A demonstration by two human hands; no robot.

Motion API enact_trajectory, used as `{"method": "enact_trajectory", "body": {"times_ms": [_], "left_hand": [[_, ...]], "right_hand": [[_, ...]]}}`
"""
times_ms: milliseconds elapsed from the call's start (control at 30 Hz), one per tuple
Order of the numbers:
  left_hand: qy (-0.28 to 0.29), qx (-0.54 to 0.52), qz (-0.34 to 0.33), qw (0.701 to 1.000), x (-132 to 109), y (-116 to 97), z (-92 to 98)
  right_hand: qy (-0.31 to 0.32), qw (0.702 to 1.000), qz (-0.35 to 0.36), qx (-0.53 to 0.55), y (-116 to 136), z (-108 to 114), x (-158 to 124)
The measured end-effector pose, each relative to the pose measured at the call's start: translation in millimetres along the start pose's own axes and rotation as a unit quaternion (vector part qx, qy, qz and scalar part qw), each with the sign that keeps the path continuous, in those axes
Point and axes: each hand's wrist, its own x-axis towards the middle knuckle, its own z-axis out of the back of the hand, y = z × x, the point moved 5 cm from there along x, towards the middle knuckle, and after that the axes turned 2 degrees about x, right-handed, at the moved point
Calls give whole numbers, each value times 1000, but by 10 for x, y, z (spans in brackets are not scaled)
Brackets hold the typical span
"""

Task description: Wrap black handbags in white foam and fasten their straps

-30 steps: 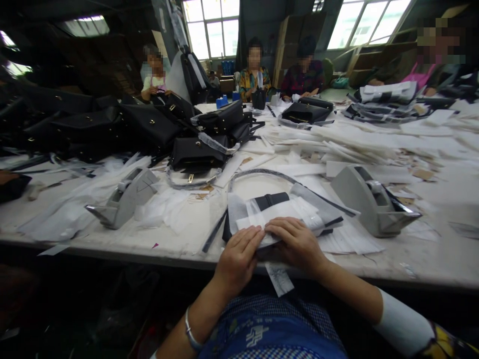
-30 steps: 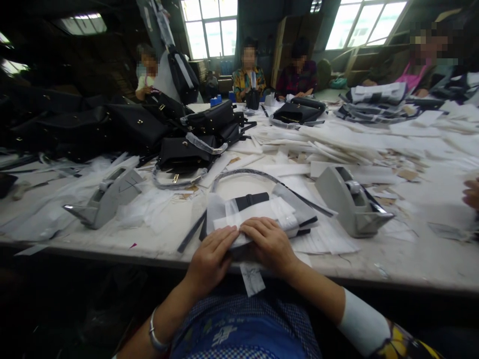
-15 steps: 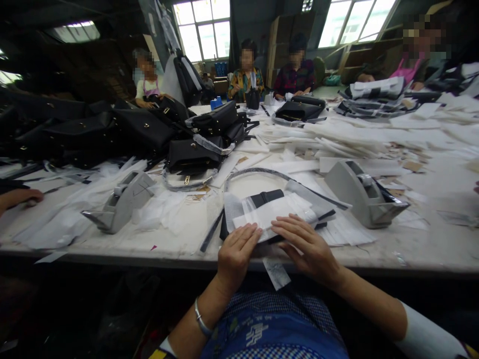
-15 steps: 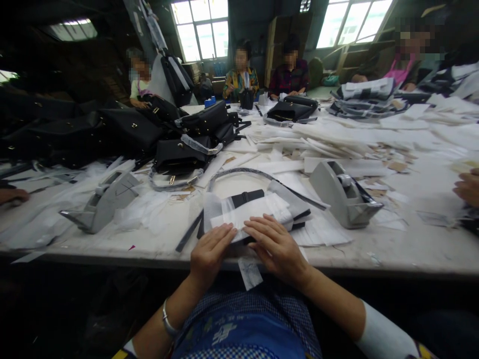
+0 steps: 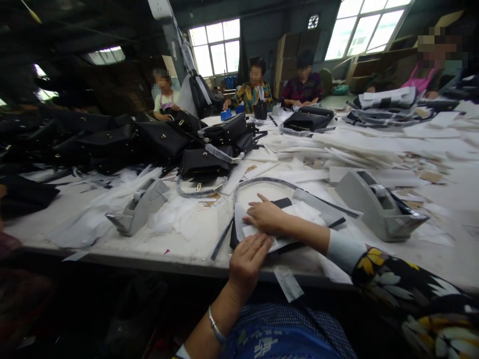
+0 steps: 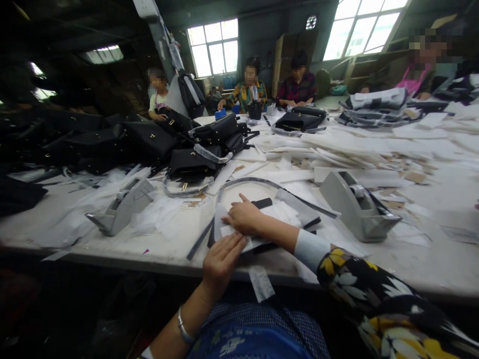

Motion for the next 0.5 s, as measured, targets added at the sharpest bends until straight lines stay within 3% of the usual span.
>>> {"method": "enact_trajectory", "body": {"times_ms": [200,400,500], "left_hand": [[-2,5,1,1000,18,-7,7],[14,1,18,1000,19,8,-11],[24,-4,21,999,10,11,-12]], "right_hand": [[-48,998,-3,50,59,57,-338],[-167,974,14,151,84,266,-1174],[-189,969,88,132,216,186,-1585]]}}
